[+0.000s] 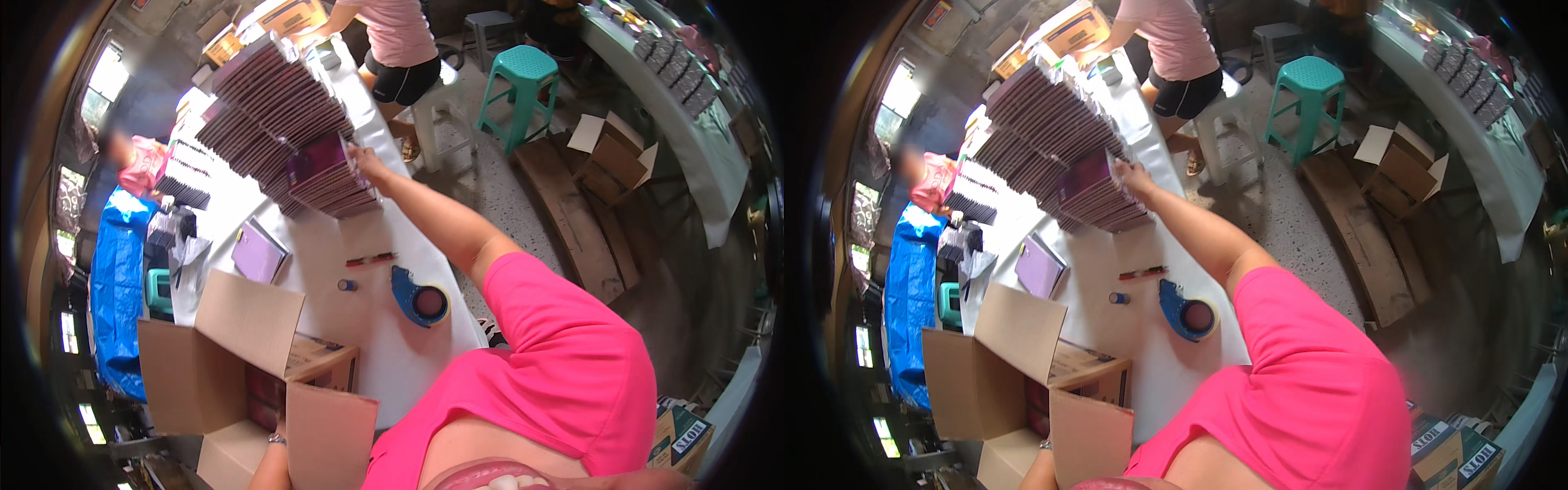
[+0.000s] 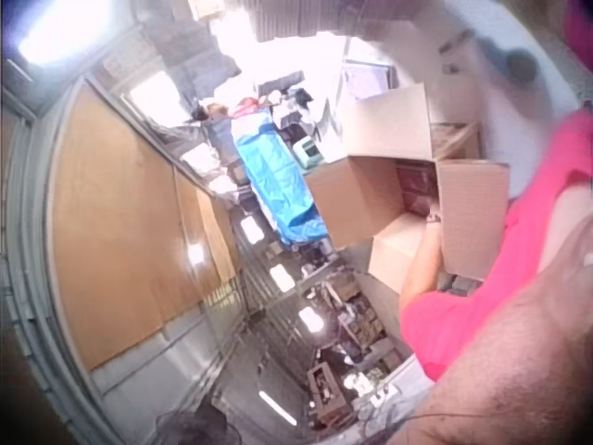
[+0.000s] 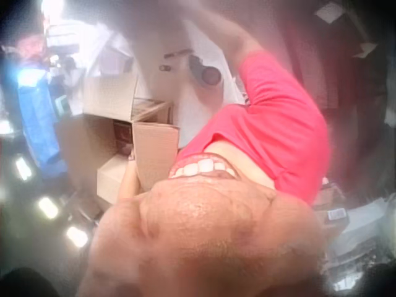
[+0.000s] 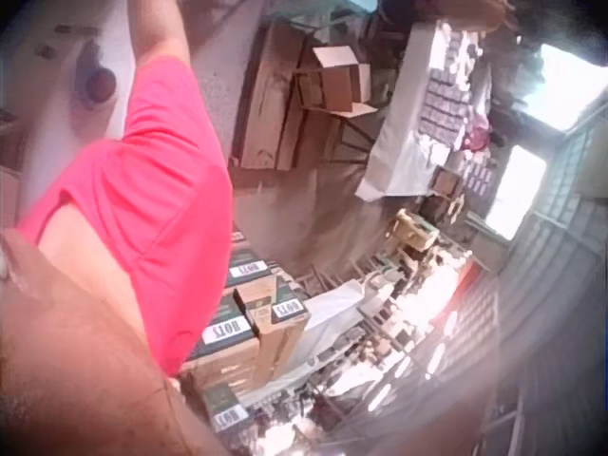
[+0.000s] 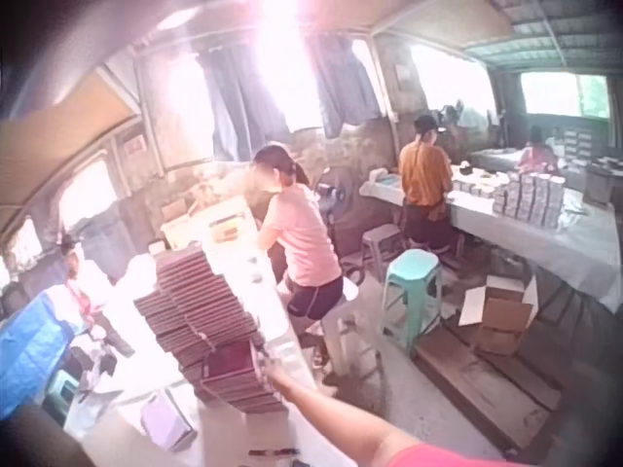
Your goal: The person writes in a notebook with a pen, places several notebooks into a cardboard box, seals the box with a tape dispenser, and then writes on the top of the box.
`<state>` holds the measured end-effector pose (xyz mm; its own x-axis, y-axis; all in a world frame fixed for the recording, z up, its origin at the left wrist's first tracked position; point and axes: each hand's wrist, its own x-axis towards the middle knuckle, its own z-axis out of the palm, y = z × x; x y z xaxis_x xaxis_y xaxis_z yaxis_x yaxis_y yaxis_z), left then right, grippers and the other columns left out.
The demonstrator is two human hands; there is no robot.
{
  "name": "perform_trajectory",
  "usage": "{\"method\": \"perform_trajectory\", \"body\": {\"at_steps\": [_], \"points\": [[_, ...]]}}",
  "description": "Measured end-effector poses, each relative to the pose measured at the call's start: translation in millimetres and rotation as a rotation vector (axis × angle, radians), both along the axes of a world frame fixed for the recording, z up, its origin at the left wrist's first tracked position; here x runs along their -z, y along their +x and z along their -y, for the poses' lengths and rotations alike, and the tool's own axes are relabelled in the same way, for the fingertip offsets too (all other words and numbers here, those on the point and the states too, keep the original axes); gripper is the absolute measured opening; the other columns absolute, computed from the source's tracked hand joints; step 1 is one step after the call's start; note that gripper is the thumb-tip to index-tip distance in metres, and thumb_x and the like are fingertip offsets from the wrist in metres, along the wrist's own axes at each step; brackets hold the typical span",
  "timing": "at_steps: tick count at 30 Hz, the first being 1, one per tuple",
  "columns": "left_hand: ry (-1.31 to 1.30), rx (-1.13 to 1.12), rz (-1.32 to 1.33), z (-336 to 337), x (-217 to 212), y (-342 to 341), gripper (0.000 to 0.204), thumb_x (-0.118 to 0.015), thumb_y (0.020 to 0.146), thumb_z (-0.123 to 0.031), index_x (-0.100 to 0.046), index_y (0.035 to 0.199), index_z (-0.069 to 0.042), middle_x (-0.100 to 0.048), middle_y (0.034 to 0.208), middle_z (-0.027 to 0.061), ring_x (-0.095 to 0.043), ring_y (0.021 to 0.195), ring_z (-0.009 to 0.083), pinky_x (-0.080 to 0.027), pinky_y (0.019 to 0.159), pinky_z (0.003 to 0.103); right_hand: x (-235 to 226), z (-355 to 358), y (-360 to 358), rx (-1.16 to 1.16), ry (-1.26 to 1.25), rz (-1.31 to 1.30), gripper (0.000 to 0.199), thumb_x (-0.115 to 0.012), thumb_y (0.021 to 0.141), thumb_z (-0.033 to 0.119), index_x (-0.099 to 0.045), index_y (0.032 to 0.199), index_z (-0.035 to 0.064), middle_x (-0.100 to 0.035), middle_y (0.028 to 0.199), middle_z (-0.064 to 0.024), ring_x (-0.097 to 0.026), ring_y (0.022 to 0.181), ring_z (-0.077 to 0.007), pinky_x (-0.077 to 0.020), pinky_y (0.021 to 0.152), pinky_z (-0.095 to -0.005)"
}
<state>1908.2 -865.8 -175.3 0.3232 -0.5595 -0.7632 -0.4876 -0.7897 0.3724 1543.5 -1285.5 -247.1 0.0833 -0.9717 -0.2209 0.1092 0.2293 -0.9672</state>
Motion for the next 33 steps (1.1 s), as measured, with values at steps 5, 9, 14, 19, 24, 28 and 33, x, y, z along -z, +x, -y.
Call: {"method": "perform_trajectory", "body": {"at_steps": [5,9,14,19,24,28,33], "points": [[0.056,0.014,0.04,18,-23,-4,0.012,-0.04,0.084,-0.005,-0.051,0.083,-0.006,-0.054,0.072,0.0036,-0.051,0.057,0.0097,-0.041,0.049,0.024,3,-4,-4,0.1,-0.069,-0.085,0.065,-0.051,0.087,0.056,-0.054,0.114,-0.0032,-0.063,0.105,-0.0213,-0.059,0.102,-0.0307,-0.0442,0.087,-0.0374],[-0.286,-0.086,0.199,48,-118,-49,0.013,-0.04,0.083,-0.002,-0.051,0.078,-0.007,-0.054,0.068,0.0029,-0.051,0.053,0.0085,-0.04,0.045,0.023,8,-6,-7,0.071,-0.137,-0.131,0.059,-0.047,0.09,0.054,-0.059,0.108,0.0,-0.062,0.102,-0.0207,-0.057,0.101,-0.0329,-0.0432,0.087,-0.0381],[-1.104,-0.139,-0.201,112,-170,-155,0.009,-0.043,0.087,-0.007,-0.052,0.087,-0.007,-0.046,0.065,-0.0023,-0.038,0.049,0.0028,-0.029,0.041,0.017,14,-19,-6,0.135,-0.232,-0.246,0.059,-0.044,0.091,0.057,-0.06,0.109,0.0035,-0.058,0.11,-0.0239,-0.051,0.109,-0.0377,-0.0386,0.095,-0.0423],[-0.342,-0.357,-0.685,231,-68,-226,0.107,-0.052,0.076,-0.074,0.001,0.15,-0.017,0.0,0.151,0.0267,-0.011,0.135,0.0517,-0.026,0.103,0.062,15,-25,-4,0.054,-0.125,-0.354,0.06,-0.038,0.092,0.058,-0.063,0.106,0.0044,-0.06,0.108,-0.0253,-0.054,0.106,-0.0408,-0.0398,0.092,-0.0438],[-0.415,-0.395,-0.69,281,-15,-266,0.126,-0.053,0.057,-0.088,-0.002,0.15,-0.019,0.003,0.156,0.0133,0.007,0.14,0.0449,-0.004,0.104,0.069,14,-25,-14,-0.047,0.059,-0.445,0.072,-0.041,0.088,0.062,-0.057,0.122,0.0004,-0.057,0.117,-0.0288,-0.052,0.115,-0.0411,-0.039,0.098,-0.0414],[-0.655,-0.544,-1.02,300,16,-245,0.114,-0.055,0.058,-0.084,-0.024,0.147,-0.019,-0.024,0.151,0.0109,-0.017,0.139,0.0374,-0.009,0.103,0.07,-6,-47,-2,-0.164,0.134,-0.342,0.067,-0.028,0.09,0.063,-0.058,0.124,0.0135,-0.049,0.132,-0.0197,-0.039,0.125,-0.0428,-0.0269,0.105,-0.0479],[-0.527,-0.544,-1.001,321,-7,-274,0.095,-0.058,0.063,-0.075,-0.04,0.138,-0.02,-0.041,0.141,0.0098,-0.034,0.13,0.0362,-0.015,0.102,0.067,30,-28,-15,-0.107,0.034,0.006,0.051,-0.033,0.093,0.043,-0.06,0.114,0.0059,-0.054,0.128,-0.0169,-0.048,0.118,-0.0331,-0.0355,0.097,-0.0433]]}}
